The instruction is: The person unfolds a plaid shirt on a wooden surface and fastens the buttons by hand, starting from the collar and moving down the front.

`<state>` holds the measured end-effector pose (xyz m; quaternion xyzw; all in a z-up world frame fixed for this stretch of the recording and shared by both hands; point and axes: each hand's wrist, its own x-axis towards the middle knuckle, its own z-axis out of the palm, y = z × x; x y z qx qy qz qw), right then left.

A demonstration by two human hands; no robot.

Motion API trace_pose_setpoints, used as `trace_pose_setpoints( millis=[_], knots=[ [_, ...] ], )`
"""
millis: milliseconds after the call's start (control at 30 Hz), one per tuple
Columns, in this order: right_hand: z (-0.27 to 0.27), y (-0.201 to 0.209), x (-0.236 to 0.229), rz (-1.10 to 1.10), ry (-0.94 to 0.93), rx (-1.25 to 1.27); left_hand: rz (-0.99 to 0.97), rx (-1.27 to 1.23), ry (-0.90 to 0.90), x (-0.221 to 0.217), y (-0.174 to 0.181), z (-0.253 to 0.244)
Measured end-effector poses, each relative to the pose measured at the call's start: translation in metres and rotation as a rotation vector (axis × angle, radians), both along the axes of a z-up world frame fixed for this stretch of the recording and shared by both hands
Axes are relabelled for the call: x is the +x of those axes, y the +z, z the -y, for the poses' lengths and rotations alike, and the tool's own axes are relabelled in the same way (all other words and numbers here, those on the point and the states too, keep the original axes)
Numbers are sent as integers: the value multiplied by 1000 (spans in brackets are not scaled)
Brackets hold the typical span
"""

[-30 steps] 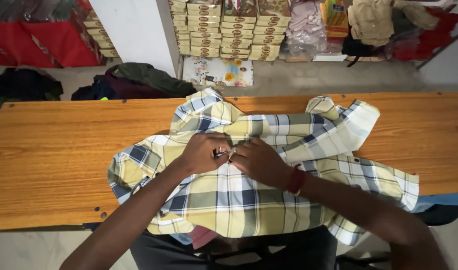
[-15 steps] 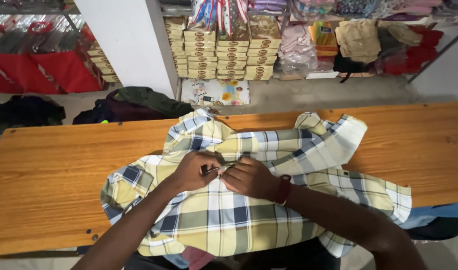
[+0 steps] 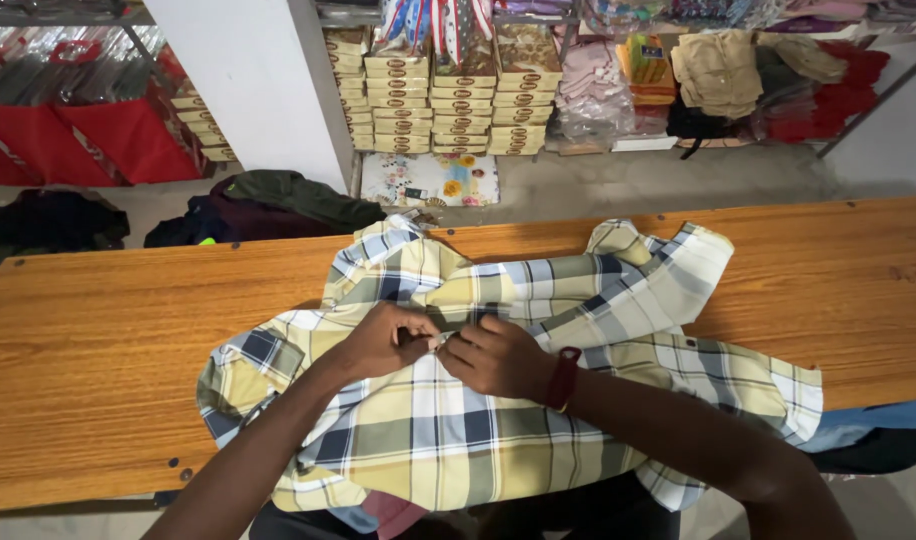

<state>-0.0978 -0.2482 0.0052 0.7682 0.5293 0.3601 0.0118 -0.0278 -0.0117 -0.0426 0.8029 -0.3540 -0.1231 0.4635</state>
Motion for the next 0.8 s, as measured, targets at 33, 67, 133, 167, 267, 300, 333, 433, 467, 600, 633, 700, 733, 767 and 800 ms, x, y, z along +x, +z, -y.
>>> trace_pose_setpoints(
  millis=[33,67,133,167,267,300,333,433,467,600,633,700,733,767,800],
  knots=[
    [-1,0,0,-4,-7,17,7,10,3,1,0,0],
    [-1,1,0,-6,-7,18,5,11,3,2,-3,0],
    [-2,3,-1,-19,-24,47,24,-11,-2,5,-7,1],
    [-2,1,-1,-20,-26,48,23,-10,-4,4,-5,1],
    [-1,-2,-1,-16,-22,61,31,4,6,2,-2,1],
    [-1,-2,-1,-1,-35,47,51,28,12,2,-1,2],
    [-1,-3,-2,14,-48,34,70,52,17,1,-1,2],
    [-1,-4,-1,7,-56,28,76,47,-12,-1,5,1],
    [-1,-5,0,7,-58,28,76,47,-13,-1,4,1],
    [-1,-2,6,-74,-26,57,77,-19,-10,0,7,-1],
    [-1,-1,8,-130,8,94,81,-47,-17,0,8,-3],
    [1,-3,9,-112,12,80,32,-18,-19,1,9,-4],
    [2,-4,10,-92,16,63,-16,8,-21,2,10,-5],
    [3,-6,10,-95,15,63,-18,8,-22,2,9,-4],
    [4,-7,10,-91,12,54,-20,16,-20,2,7,-4]
  ],
)
